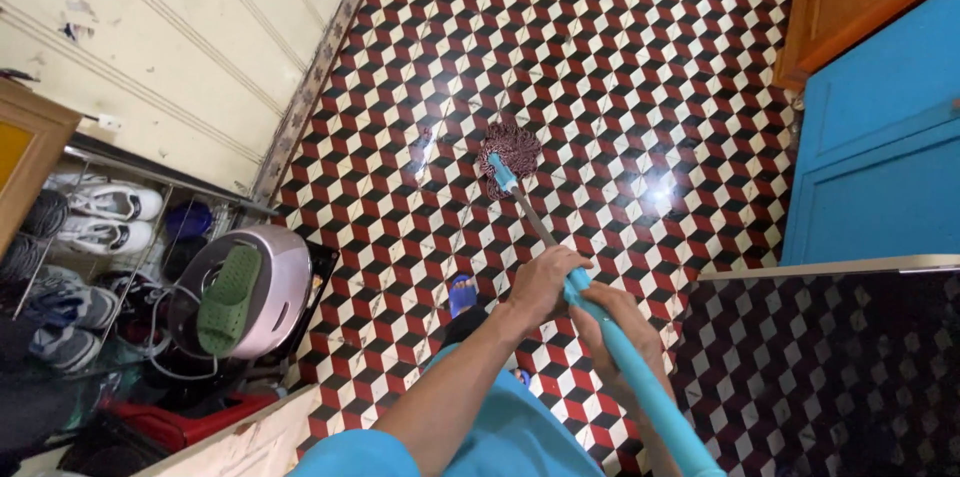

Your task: The person mops a patterned tiled floor using a blue mop with a string head. They move the mop back and forth across the floor, covering areas near a shoe rack, a blue cabinet, and a stainless steel appliance.

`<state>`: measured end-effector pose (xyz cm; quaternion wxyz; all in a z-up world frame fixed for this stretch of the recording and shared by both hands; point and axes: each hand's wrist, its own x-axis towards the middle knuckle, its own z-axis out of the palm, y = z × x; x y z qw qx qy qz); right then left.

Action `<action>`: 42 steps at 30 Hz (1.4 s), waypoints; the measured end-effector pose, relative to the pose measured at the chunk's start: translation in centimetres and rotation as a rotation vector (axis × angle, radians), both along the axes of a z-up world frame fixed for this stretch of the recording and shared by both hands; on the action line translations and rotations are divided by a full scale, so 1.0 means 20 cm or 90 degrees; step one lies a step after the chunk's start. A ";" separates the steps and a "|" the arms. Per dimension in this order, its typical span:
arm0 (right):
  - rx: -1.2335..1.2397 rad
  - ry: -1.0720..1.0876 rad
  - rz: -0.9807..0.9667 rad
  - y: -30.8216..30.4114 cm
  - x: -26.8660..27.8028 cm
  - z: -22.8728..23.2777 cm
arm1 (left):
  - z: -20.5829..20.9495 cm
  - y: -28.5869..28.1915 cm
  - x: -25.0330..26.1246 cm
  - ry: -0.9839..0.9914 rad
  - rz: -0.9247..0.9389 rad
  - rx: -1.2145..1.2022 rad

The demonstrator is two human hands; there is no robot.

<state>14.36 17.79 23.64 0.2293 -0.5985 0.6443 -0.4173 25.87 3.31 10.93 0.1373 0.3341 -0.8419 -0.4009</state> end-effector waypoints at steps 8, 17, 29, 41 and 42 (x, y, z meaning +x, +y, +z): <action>0.032 -0.023 -0.016 -0.25 0.08 -0.10 | -0.17 -0.32 0.04 0.025 -0.004 0.005; 0.034 -0.068 -0.100 -0.93 0.03 -0.07 | -0.27 -1.06 -0.14 0.030 -0.043 -0.007; 0.095 -0.065 -0.299 -2.05 -0.13 -0.30 | -0.85 -2.24 -0.56 -0.039 -0.062 -0.048; 0.059 -0.011 -0.126 -2.15 -0.17 -0.21 | -0.84 -2.25 -0.51 -0.026 0.018 -0.038; 0.067 -0.007 -0.102 -2.09 -0.16 -0.22 | -0.83 -2.18 -0.49 -0.035 0.040 -0.069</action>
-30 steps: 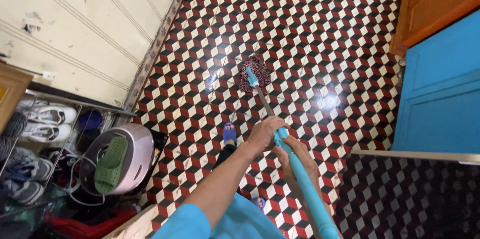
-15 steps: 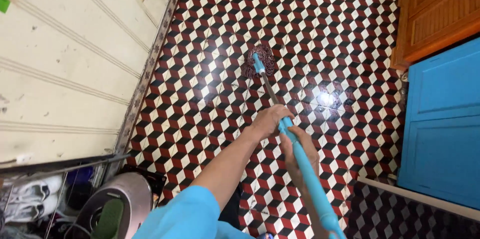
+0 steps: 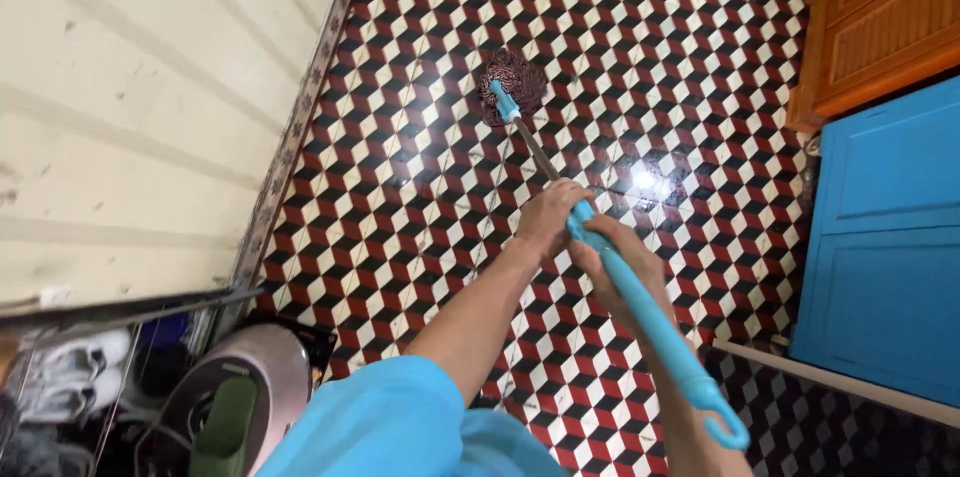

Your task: The person mops a patterned tiled floor using a blue mop with a string head. They move the mop back and forth across the floor, covering areas near a shoe rack, a blue cabinet, and a stainless steel appliance.

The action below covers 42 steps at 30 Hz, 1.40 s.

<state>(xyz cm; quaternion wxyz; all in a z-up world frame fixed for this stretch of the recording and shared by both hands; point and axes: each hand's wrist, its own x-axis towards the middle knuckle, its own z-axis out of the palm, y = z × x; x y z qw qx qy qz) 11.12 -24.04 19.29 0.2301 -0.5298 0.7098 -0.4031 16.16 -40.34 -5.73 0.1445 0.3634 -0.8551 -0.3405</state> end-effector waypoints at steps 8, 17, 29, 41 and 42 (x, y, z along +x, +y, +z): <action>0.024 0.001 0.076 0.67 0.18 0.26 | 0.22 0.81 0.34 0.042 0.049 0.021; 0.006 0.055 0.154 1.35 0.45 0.47 | 0.80 1.57 0.81 0.085 0.035 0.008; 0.178 -0.275 -0.235 1.31 0.72 0.55 | 1.02 1.63 0.81 0.227 0.225 -0.137; -0.006 -0.185 -0.196 0.32 0.44 0.07 | 0.56 0.48 0.55 0.202 0.094 -0.049; 0.018 -0.172 -0.242 0.20 0.42 0.05 | 0.40 0.34 0.50 0.158 0.057 -0.017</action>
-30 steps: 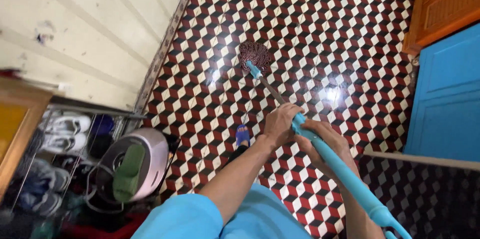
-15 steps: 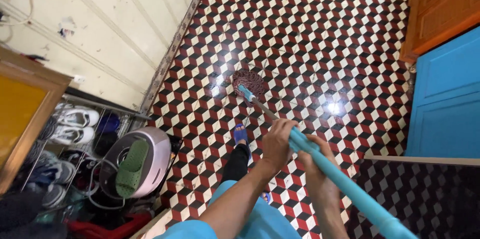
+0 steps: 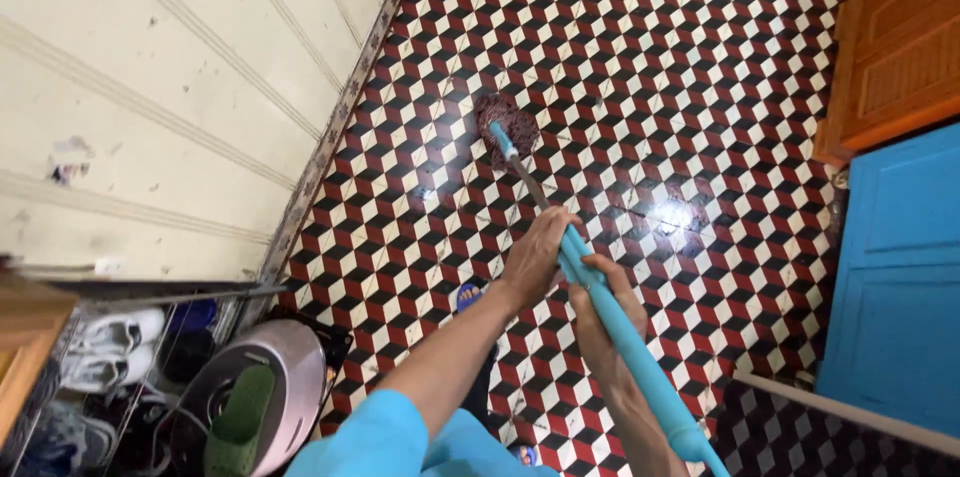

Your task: The person mops a patterned tiled floor using a blue mop with a string head. They move the mop back and forth across the floor, covering areas near a shoe rack, a blue cabinet, and a stainless steel appliance.

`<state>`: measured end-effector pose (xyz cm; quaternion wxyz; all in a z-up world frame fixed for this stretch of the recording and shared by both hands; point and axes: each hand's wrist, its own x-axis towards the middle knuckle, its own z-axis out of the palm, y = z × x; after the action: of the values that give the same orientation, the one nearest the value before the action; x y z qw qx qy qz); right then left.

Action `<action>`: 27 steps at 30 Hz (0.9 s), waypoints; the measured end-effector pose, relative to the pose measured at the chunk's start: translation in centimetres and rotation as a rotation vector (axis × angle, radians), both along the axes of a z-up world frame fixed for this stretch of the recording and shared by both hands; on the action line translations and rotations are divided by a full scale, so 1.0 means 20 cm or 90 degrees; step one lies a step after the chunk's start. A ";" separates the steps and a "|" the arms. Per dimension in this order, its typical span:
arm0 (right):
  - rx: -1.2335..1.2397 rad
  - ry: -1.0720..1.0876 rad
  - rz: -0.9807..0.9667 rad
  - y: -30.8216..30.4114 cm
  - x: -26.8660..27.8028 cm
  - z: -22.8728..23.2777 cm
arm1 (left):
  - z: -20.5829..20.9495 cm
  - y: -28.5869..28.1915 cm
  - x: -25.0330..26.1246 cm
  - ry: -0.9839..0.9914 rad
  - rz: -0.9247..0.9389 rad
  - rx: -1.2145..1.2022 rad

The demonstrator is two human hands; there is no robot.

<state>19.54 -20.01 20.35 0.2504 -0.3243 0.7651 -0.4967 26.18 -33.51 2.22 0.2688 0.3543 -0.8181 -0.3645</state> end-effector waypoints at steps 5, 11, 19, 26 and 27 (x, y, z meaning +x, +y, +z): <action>0.144 0.028 0.072 -0.45 -0.17 0.01 | -0.35 -0.78 -0.17 -0.154 -0.131 -0.137; 0.190 0.114 0.199 -0.73 -0.42 0.05 | -0.49 -1.11 -0.36 -0.120 -0.165 -0.025; 0.260 0.168 0.325 -0.53 -0.69 0.20 | -0.49 -0.73 -0.56 -0.166 -0.036 0.003; 0.193 0.176 0.418 -0.13 -0.68 0.41 | -0.23 -0.20 -0.40 -0.162 0.035 0.062; 0.149 0.186 0.442 -0.05 -0.69 0.40 | -0.15 -0.08 -0.36 -0.153 0.036 0.072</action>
<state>5.75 -21.06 28.43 0.3273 -0.6003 0.6891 -0.2402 18.91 -35.13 -0.88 0.1583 0.4329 -0.8124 -0.3572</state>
